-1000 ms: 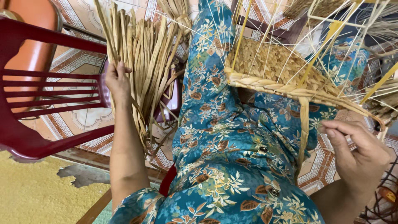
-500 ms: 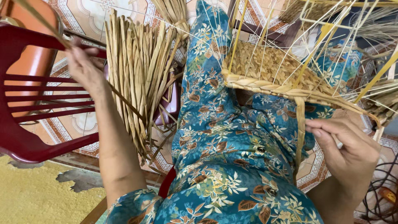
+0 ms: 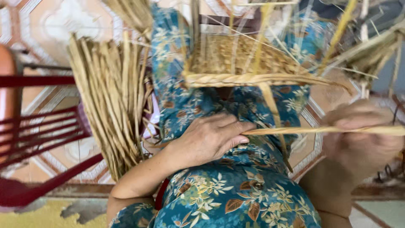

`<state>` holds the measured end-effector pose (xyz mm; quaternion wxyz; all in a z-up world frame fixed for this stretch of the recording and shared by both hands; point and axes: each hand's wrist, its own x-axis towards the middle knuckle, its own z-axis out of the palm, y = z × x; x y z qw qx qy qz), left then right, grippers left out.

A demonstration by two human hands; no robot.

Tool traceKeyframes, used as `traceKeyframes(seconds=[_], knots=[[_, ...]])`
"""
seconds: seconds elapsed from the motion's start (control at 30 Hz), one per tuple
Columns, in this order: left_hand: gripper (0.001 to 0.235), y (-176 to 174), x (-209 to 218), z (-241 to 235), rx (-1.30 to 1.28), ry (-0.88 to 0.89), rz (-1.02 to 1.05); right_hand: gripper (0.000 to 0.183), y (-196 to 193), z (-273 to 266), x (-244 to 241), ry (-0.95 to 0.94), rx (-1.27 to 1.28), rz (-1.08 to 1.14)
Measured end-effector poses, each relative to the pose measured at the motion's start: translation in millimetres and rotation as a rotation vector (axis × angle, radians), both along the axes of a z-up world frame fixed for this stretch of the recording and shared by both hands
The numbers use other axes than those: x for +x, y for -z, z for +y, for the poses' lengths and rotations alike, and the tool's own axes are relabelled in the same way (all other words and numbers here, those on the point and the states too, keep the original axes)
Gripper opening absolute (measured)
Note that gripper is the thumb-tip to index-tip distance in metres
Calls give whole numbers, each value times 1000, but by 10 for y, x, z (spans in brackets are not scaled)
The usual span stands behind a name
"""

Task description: The person weaves a basket by hand, interlacing thin dried plant strips through a pre-formed frame. They repeatedly pull and tighten the strips to build up the basket wall.

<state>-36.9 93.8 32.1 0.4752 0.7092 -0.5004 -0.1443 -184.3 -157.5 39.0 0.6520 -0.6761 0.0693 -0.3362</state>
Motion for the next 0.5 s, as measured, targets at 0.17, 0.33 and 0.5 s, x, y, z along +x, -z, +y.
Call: traceKeyframes(seconds=[0.17, 0.33, 0.5], knots=[[32, 122, 103, -302, -133, -198, -60, 34, -236, -215, -159, 160, -88, 23], [33, 179, 172, -617, -34, -376, -214, 26, -338, -189, -190, 191, -123, 53], [21, 183, 208, -903, -33, -413, -295, 20, -479, -229, -128, 170, -180, 132]])
